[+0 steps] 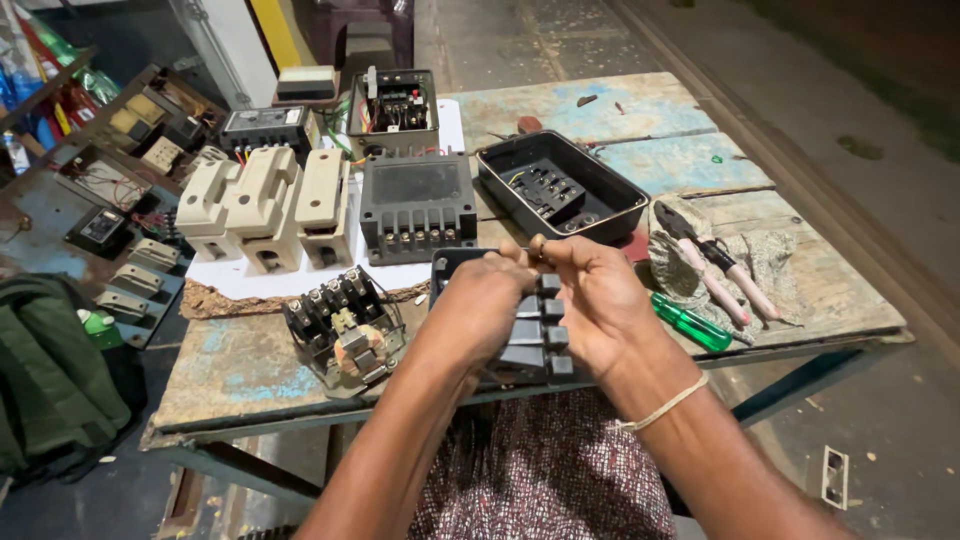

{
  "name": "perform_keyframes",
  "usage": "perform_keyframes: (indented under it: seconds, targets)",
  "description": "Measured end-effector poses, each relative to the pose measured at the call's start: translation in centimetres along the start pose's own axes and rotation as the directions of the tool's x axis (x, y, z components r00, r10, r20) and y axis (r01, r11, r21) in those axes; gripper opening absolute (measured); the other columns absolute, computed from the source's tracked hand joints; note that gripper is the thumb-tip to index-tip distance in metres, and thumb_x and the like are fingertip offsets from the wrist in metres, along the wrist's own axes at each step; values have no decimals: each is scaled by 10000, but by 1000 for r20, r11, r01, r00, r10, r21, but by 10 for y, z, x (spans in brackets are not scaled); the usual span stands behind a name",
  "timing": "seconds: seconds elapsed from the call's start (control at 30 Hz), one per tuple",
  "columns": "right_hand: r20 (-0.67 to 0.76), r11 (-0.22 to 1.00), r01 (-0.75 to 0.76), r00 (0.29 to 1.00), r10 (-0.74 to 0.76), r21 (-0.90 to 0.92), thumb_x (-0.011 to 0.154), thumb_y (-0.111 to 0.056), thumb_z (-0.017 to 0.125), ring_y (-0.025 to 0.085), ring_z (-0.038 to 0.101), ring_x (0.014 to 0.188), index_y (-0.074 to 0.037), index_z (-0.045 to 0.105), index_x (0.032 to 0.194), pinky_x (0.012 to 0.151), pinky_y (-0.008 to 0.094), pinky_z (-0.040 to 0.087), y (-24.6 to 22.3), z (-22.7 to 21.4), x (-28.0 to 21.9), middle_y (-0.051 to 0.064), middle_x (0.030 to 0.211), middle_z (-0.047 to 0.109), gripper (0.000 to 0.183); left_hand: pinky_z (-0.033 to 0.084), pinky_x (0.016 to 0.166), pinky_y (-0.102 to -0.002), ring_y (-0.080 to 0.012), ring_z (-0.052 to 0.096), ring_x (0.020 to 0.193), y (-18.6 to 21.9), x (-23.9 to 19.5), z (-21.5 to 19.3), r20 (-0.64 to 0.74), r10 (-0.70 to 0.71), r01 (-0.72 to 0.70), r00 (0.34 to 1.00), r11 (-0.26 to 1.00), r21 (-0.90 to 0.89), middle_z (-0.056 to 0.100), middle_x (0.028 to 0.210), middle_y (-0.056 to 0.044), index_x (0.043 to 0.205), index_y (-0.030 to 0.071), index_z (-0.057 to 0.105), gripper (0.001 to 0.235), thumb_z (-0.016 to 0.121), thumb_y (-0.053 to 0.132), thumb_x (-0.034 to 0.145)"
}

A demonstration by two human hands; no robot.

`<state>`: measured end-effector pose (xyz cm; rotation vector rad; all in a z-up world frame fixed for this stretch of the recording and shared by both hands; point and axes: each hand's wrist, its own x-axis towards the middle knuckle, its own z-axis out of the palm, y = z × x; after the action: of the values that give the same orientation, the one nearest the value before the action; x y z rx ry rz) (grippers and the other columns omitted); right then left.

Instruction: The person disassembles an electromechanical component, using a screwdriver to remove screws and handling small internal parts and fasteners by hand while placing them in a container.

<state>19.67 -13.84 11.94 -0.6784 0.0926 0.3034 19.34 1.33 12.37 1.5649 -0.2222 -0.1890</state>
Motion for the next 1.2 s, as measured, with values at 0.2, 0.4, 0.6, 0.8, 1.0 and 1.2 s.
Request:
perform_keyframes:
  seconds: [0.2, 0.4, 0.6, 0.8, 1.0, 1.2]
  targets:
    - [-57, 958, -108, 994, 96, -265, 978, -142, 553, 201, 601, 741, -34, 608, 951, 710, 348, 500, -16, -1, 11, 90, 861, 635, 125, 501, 430, -343, -163, 585, 483, 36, -41, -9, -72, -369, 323, 927, 880, -350, 621, 658, -42, 849, 51, 642, 263, 521, 271, 929]
    - [-145, 821, -211, 977, 158, -531, 953, -165, 550, 154, 564, 674, -66, 593, 893, 598, 305, 437, -6, -4, 17, 36, 795, 602, 124, 562, 459, -323, -149, 624, 511, 43, -82, -11, -106, -399, 310, 911, 830, -464, 653, 696, -33, 903, 78, 608, 277, 536, 343, 940]
    - [-55, 630, -83, 996, 64, -772, 922, -162, 553, 143, 608, 701, -52, 622, 887, 640, 296, 493, 10, -13, 24, 44, 820, 645, 135, 604, 561, -365, -195, 683, 625, 21, -108, -12, -47, -451, 341, 891, 735, -587, 677, 800, -69, 990, 55, 628, 273, 551, 311, 937]
    - [-65, 432, -56, 998, -6, -900, 942, -197, 537, 123, 523, 680, -81, 634, 911, 571, 262, 364, 12, -4, 13, 42, 833, 673, 155, 607, 586, -425, -245, 710, 711, 2, -121, -6, 3, -524, 405, 852, 653, -640, 688, 850, -98, 1064, 57, 643, 334, 512, 333, 928]
    - [66, 430, 133, 984, -168, -893, 971, -208, 548, 137, 606, 706, -54, 629, 974, 601, 271, 513, -10, 11, -10, 57, 831, 656, 174, 574, 520, -477, -240, 667, 741, -12, -131, -9, 61, -532, 451, 845, 646, -616, 668, 835, -102, 1053, 55, 641, 310, 480, 285, 923]
    - [46, 441, 114, 986, -161, -890, 932, -185, 618, 170, 697, 746, 28, 692, 1047, 641, 321, 596, -25, 17, -77, 115, 852, 719, 253, 527, 663, -393, -204, 615, 713, -33, -141, -13, 89, -295, 294, 951, 779, -553, 637, 771, -91, 911, 36, 607, 210, 548, 231, 960]
